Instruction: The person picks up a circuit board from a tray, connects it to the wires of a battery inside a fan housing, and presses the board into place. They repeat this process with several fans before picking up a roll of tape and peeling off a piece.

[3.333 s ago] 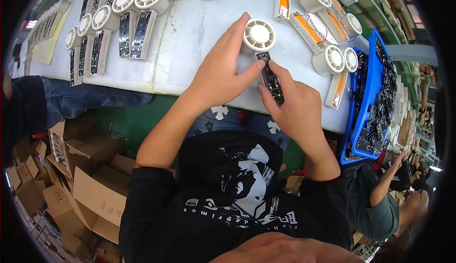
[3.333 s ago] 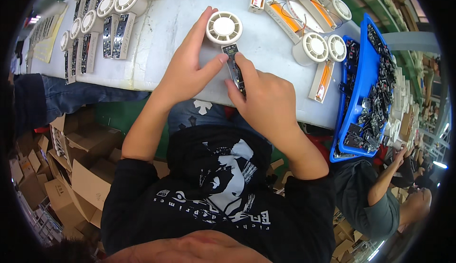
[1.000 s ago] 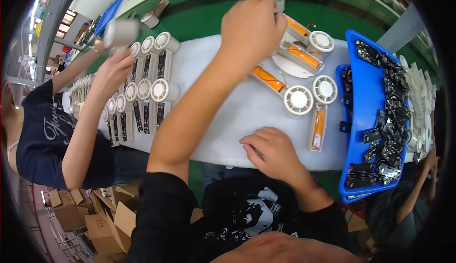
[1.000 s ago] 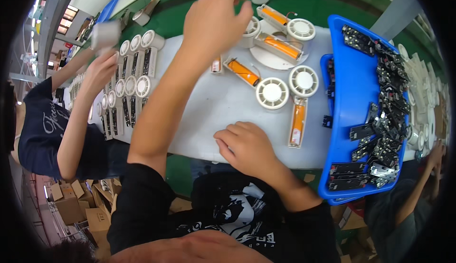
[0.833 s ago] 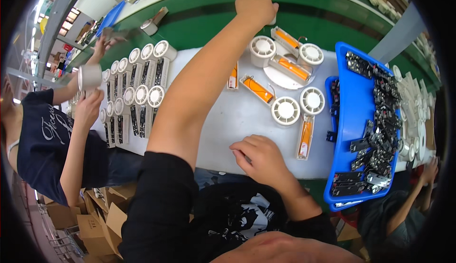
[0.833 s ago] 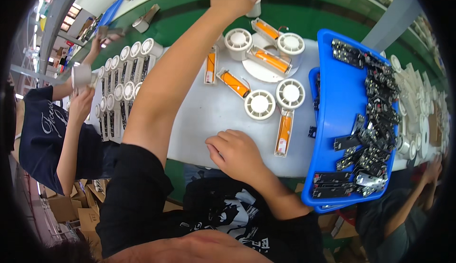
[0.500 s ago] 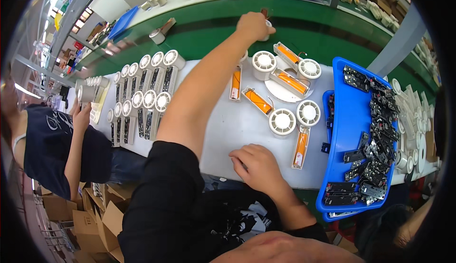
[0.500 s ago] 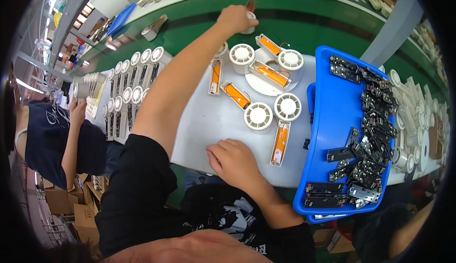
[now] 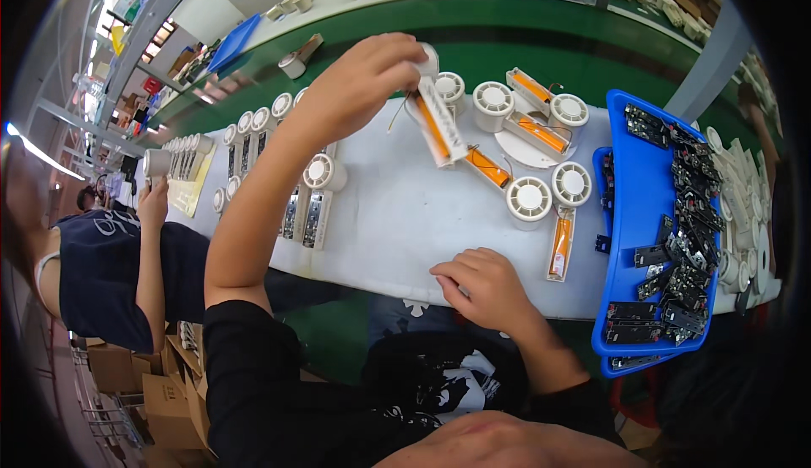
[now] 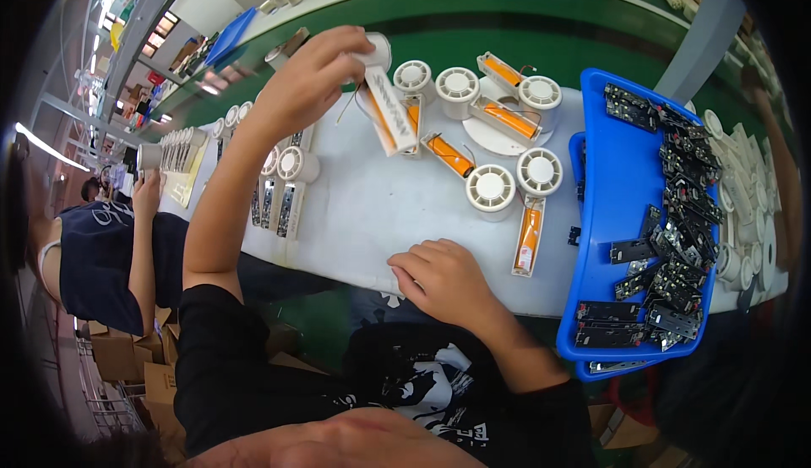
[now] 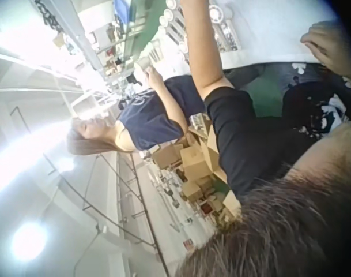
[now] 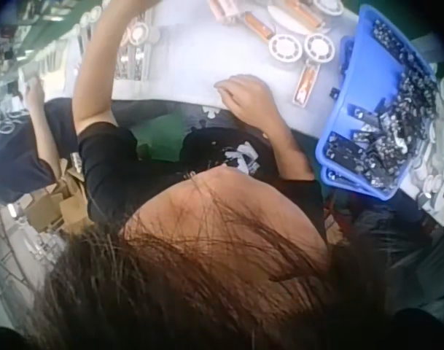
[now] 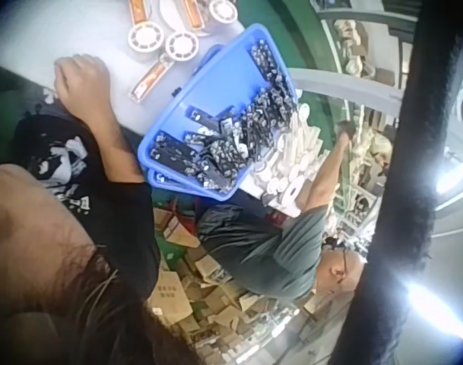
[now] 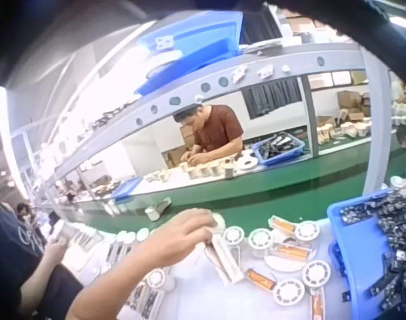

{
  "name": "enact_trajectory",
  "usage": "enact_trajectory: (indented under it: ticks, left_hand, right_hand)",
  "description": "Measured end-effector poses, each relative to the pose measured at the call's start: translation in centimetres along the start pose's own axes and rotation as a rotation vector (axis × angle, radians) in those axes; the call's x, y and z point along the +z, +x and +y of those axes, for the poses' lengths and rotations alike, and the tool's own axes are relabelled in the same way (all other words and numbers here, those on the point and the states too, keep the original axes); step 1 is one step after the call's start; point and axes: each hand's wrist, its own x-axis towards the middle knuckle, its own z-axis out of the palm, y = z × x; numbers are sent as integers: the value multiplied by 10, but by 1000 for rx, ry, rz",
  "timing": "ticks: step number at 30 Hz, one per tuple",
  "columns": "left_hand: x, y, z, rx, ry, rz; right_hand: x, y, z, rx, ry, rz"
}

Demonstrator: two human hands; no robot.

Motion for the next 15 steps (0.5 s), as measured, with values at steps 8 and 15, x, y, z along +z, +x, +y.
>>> enact_trajectory:
  ticks: [8, 15]
  left_hand:
    - [19, -43, -20, -49, -68, -274]
    - [52, -37, -14, -79, -142, -291]
  right_hand:
    - [3, 3, -2, 21, 39, 55]
    - [2, 2, -2, 59, 34, 6]
